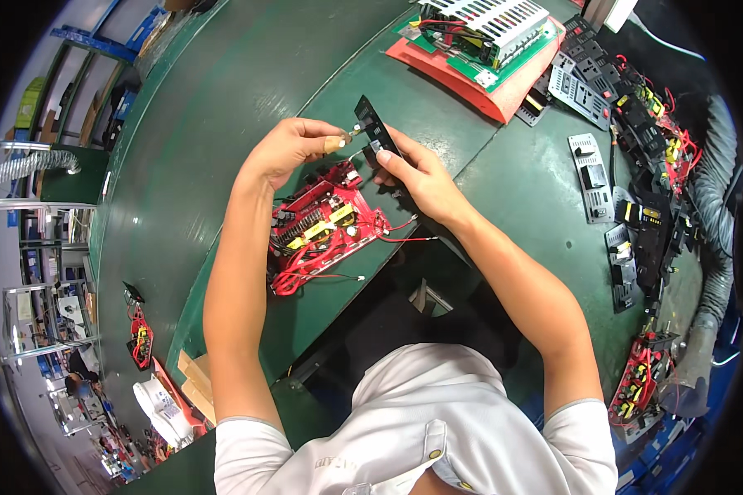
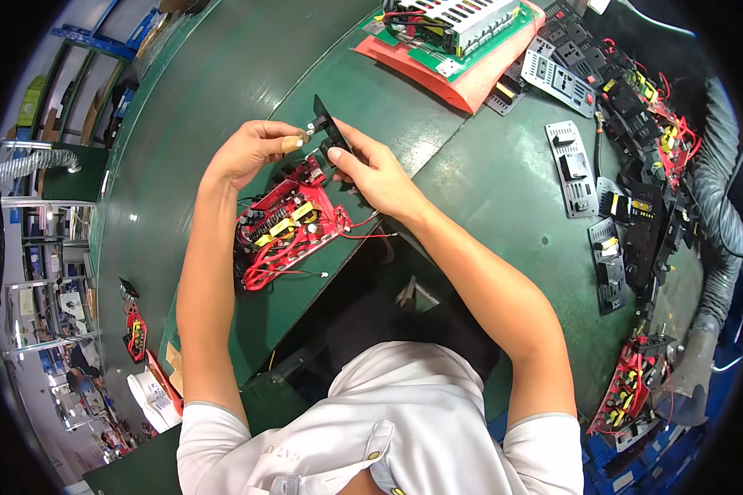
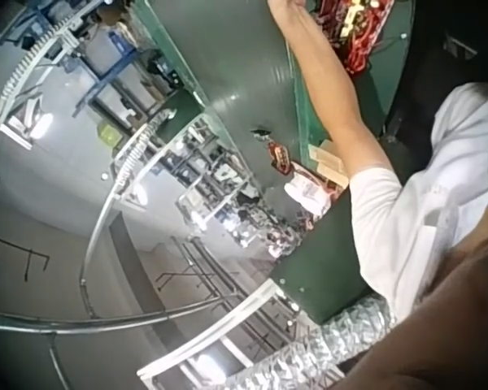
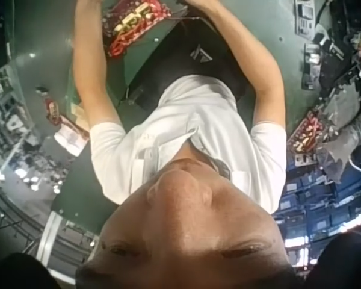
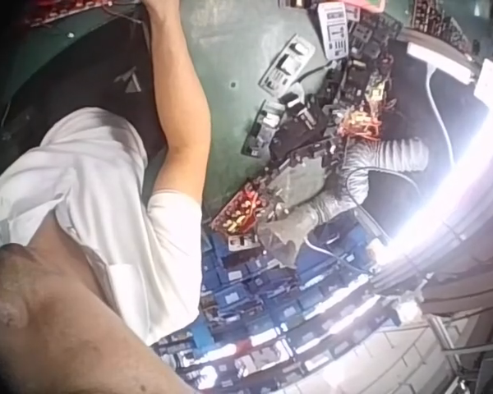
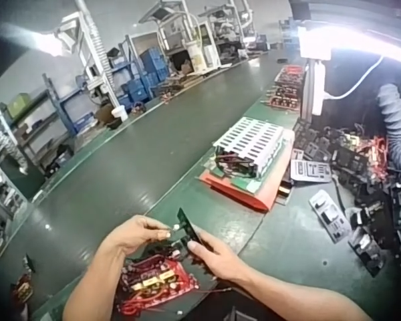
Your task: Assembling red circuit boards into black frames and using a handheld scanner for verification on a factory production line.
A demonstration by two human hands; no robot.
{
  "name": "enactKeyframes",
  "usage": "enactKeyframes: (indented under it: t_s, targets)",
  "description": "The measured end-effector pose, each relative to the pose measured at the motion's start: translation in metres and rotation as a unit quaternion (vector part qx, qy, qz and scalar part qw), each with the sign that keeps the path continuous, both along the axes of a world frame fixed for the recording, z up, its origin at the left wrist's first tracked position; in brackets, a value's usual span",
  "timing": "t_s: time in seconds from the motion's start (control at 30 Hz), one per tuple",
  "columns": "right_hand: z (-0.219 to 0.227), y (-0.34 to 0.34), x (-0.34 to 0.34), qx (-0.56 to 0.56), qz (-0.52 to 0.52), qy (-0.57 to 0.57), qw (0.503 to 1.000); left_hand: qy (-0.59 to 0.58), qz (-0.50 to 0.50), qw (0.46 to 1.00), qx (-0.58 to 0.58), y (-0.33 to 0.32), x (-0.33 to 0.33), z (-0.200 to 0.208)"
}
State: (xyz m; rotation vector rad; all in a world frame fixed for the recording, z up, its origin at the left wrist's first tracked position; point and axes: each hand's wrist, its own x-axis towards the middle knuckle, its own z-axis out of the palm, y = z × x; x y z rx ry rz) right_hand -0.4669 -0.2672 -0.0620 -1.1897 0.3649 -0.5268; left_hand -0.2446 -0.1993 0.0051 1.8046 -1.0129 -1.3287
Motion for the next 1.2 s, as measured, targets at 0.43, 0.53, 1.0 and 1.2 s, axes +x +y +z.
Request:
enactKeyframes:
  t_s: [0.43,0.53,1.0,1.2]
  targets:
    - [0.001,0.006,0.0,-0.04,-0.033,0.049,0.997,-0.062,0.06,0.996,-0.029,-0.005,-0.023,-0.007]
    - [-0.002,0.01,0.0,-0.097,-0.037,0.083,0.991,-0.12,0.058,0.991,-0.012,-0.006,-0.02,-0.008]
    - [-0.004,0.003,-0.002,-0.008,-0.054,0.041,0.998,-0.425,-0.054,0.903,-0.029,0.063,0.066,0.059]
    - [0.0,0.006,0.001,-0.013,-0.046,0.041,0.998,-0.295,-0.095,0.935,0.174,0.137,0.061,0.059]
